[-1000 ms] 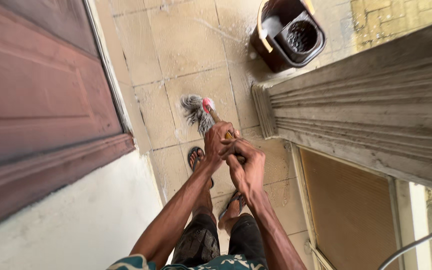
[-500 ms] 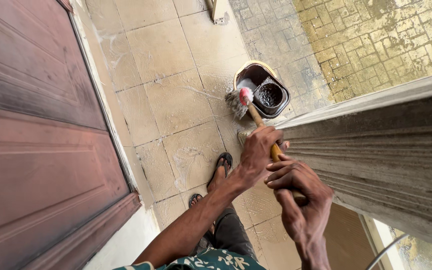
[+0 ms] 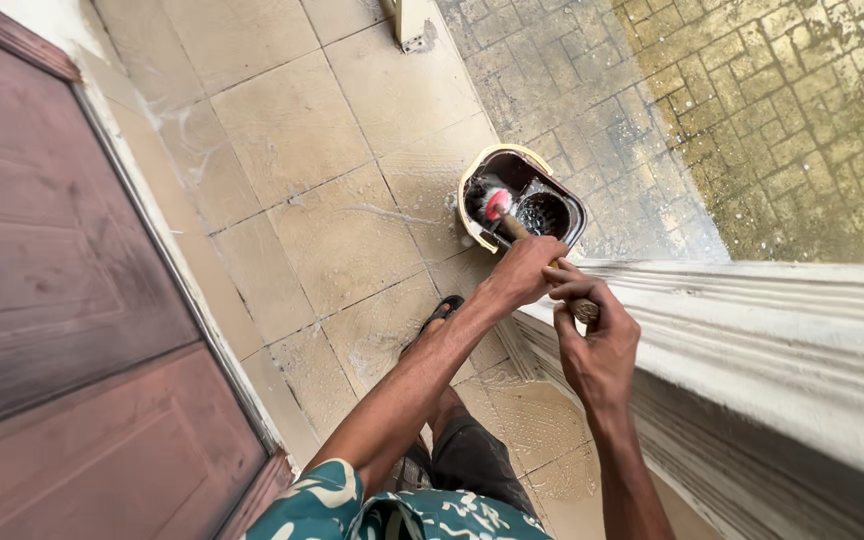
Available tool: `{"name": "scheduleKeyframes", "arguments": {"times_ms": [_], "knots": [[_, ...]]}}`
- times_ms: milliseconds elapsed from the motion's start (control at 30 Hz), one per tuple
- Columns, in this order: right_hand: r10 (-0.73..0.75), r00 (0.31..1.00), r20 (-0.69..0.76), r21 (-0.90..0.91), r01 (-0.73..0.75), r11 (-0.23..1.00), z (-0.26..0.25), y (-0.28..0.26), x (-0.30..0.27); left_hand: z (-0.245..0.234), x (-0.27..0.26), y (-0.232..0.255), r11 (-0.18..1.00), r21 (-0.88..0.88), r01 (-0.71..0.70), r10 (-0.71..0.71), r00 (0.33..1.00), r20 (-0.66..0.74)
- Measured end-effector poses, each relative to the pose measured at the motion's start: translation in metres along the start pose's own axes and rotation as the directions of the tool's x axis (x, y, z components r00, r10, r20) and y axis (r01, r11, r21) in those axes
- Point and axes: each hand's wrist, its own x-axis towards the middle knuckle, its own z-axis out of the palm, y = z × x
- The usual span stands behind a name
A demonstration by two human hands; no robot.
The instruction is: The person mops a tiled floor using a mop and bucket, then collects a large coil of cable and carries it along with the bucket.
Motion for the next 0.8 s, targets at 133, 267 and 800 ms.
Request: {"name": "scheduleKeyframes", "arguments": {"times_ms": [133, 267, 800], "knots": [[0.104, 0.995, 0.003, 0.005, -0.104, 0.995, 0.037, 0.056, 0.049, 0.028, 0.012, -0.070, 0.998, 0.008, 0.063, -0.062, 0.996, -0.062], [0.189, 0.981, 0.042, -0.009, -0.189, 0.982, 0.074, 0.114, 0.081, 0.039, 0.024, -0.119, 0.931, -0.037, 0.363, -0.363, 0.931, -0.018], [0.101, 0.992, -0.076, 0.078, -0.095, 0.992, 0.042, 0.061, 0.124, -0.009, 0.057, -0.059, 0.979, -0.033, 0.199, -0.202, 0.962, -0.181]]}}
